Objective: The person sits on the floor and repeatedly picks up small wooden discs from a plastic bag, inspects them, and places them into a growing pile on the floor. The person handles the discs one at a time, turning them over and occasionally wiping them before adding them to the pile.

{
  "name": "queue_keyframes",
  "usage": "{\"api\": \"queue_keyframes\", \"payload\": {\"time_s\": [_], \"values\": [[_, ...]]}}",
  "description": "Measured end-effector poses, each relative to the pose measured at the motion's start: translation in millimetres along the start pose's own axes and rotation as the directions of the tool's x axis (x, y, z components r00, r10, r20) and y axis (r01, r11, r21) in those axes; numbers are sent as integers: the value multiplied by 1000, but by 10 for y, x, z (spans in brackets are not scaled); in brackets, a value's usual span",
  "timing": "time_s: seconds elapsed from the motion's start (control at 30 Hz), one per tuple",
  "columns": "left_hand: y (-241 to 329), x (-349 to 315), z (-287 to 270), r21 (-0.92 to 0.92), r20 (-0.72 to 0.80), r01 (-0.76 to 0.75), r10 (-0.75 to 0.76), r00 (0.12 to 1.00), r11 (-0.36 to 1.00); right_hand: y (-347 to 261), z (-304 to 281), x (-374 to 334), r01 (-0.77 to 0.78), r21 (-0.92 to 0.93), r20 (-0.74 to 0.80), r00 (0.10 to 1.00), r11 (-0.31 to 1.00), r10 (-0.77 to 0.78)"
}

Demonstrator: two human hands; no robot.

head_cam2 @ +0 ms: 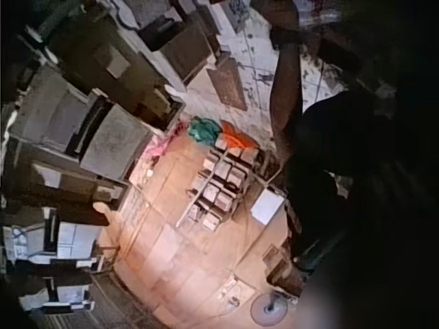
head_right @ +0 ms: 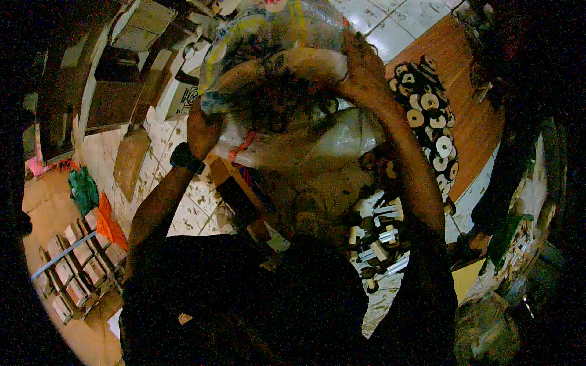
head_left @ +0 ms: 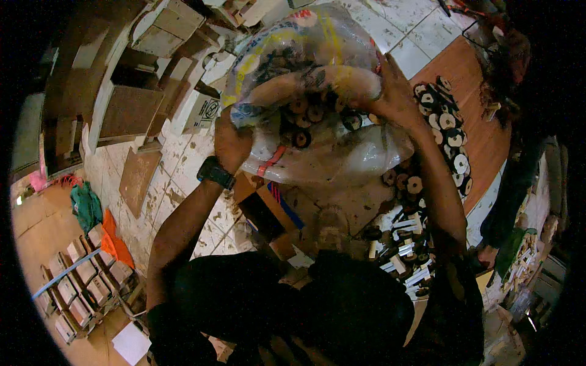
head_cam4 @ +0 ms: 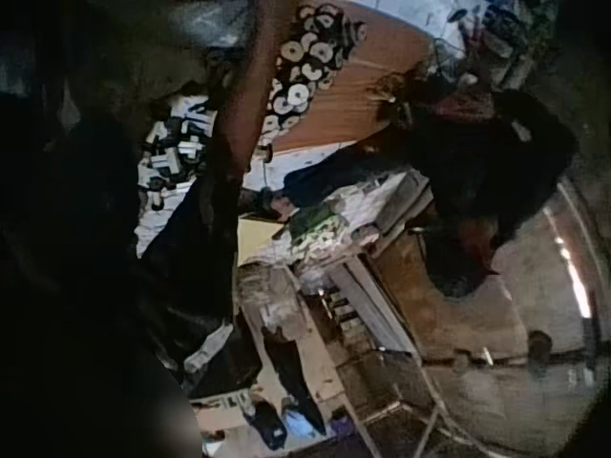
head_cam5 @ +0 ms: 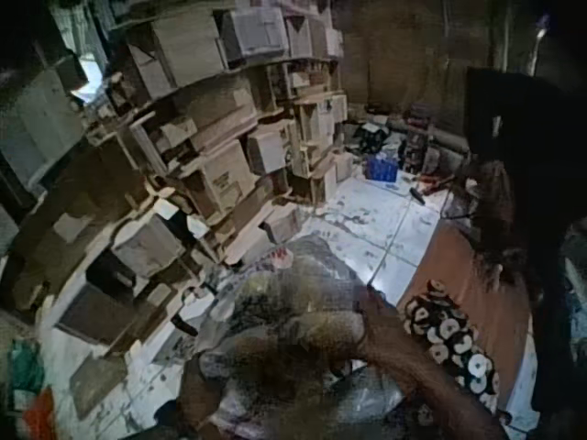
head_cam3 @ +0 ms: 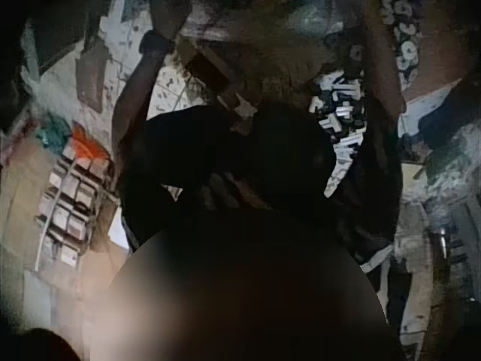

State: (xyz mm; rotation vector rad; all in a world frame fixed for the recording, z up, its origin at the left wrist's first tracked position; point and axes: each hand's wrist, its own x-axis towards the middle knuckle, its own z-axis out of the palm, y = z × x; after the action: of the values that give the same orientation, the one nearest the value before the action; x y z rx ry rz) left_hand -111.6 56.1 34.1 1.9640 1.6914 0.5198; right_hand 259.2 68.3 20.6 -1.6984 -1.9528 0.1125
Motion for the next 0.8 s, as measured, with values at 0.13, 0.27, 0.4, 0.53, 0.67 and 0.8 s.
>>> {"api": "queue_keyframes", "payload": {"time_s": [0.13, 0.27, 0.4, 0.53, 0.67, 0.8], "values": [[-190, 288, -372, -739, 94, 329, -394, 914, 588, -33, 251, 377, -34, -47, 295, 954, 998, 46], [-115, 638, -838, -846, 287, 366, -249, 925, 387, -390, 125, 963, -287, 447, 64, 955, 848, 289], [-135, 500, -938, -329, 189, 205, -148, 971, 922, -753, -210, 1043, -542, 750, 419, 832, 379, 363], [-345, 214, -739, -561, 211, 216, -114, 971, 799, -805, -51, 869, -455, 740, 280, 878, 495, 389], [-397, 449, -646, -250, 204, 38, 14, 979, 967, -531, 196, 965, -416, 524, 72, 891, 744, 448], [-32, 625, -891, -558, -53, -125, 116, 992, 820, -608, 296, 1053, -285, 622, -111, 890, 730, 442]]}}
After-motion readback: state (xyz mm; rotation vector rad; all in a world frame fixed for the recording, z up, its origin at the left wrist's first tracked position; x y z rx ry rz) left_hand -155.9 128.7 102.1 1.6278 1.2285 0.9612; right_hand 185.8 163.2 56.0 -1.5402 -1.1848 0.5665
